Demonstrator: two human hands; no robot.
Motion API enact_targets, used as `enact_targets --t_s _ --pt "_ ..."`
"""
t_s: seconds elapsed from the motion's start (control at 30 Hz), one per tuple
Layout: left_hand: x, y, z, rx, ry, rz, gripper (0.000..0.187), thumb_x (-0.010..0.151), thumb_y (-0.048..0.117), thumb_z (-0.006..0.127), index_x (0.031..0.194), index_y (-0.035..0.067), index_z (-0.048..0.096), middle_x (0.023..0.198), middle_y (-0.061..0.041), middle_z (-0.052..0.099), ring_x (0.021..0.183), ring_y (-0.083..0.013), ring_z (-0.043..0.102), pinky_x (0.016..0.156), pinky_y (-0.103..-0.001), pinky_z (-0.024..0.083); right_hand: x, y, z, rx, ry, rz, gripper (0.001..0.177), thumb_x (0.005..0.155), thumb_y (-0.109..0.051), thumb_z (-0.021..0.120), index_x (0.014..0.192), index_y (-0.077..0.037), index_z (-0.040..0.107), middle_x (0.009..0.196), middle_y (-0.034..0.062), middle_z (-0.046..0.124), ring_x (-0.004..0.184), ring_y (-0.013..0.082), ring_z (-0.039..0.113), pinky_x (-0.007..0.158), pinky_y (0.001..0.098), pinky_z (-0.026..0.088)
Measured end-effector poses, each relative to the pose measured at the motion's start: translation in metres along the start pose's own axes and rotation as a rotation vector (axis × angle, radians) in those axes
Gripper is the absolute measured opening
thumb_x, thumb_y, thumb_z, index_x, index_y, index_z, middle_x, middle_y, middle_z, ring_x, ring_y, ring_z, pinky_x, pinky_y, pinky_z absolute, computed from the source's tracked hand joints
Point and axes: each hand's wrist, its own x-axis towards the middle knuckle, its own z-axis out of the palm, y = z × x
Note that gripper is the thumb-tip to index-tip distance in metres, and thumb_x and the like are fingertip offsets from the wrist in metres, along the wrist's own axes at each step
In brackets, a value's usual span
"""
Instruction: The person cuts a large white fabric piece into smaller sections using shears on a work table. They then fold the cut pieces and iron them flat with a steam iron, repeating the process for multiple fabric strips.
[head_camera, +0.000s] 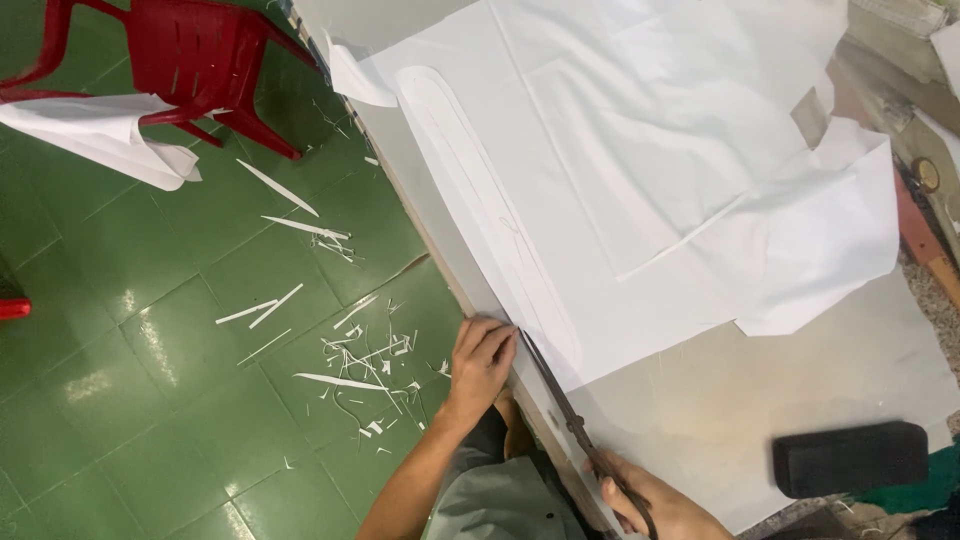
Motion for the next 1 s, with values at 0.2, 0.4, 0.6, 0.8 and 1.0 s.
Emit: enact_targets --t_s 0.2,0.4,0.6,0.8,1.0 --pt "-0.001 -0.003 -0.002 -0.087 0.014 -0.009 0.012 0.090 -0.001 0.077 0.102 -0.001 0.074 0.099 -0.011 0.067 0.092 -0.0248 0.061 0.087 -0.037 0.054 0.041 -0.024 0.000 0.104 -0.061 -0.308 0.086 0.078 -0.075 0.034 0.141 -0.020 0.054 0.075 -0.0021 0.045 0.065 0.0107 0.050 0.058 0.0236 0.050" --pt "0.007 0.000 -0.006 -0.114 0.025 -0.004 0.010 0.089 -0.002 0.077 0.098 -0.002 0.073 0.096 -0.010 0.066 0.089 -0.0243 0.060 0.098 -0.044 0.053 0.048 -0.038 0.000 0.151 -0.016 -0.281 0.094 0.069 -0.081 0.039 0.132 -0.014 0.056 0.062 -0.0024 0.041 0.051 0.0104 0.046 0.050 0.0240 0.050" --pt "0.005 -0.008 -0.008 -0.131 -0.001 0.029 0.010 0.089 -0.003 0.077 0.098 -0.002 0.072 0.097 -0.011 0.067 0.090 -0.0240 0.060 0.084 -0.037 0.056 0.041 -0.075 -0.019 0.037 -0.022 -0.245 0.092 0.072 -0.078 0.030 0.141 -0.022 0.052 0.076 -0.0014 0.048 0.063 0.0107 0.051 0.065 0.0239 0.055" --pt "0.011 -0.009 -0.012 -0.150 0.003 0.067 0.008 0.090 -0.004 0.075 0.096 -0.003 0.070 0.098 -0.011 0.064 0.087 -0.0261 0.059 0.081 -0.038 0.057 0.041 -0.096 -0.034 -0.041 -0.014 -0.271 0.085 0.076 -0.077 0.029 0.134 -0.020 0.053 0.066 -0.0002 0.048 0.057 0.0124 0.052 0.061 0.0249 0.049" --pt "0.015 -0.010 -0.016 -0.169 -0.026 0.083 0.007 0.092 -0.002 0.074 0.097 -0.004 0.070 0.097 -0.012 0.066 0.087 -0.0275 0.059 0.081 -0.039 0.055 0.043 -0.133 -0.041 -0.035 0.034 -0.276 0.077 0.077 -0.075 0.032 0.124 -0.019 0.058 0.057 0.0004 0.048 0.053 0.0120 0.054 0.059 0.0249 0.050"
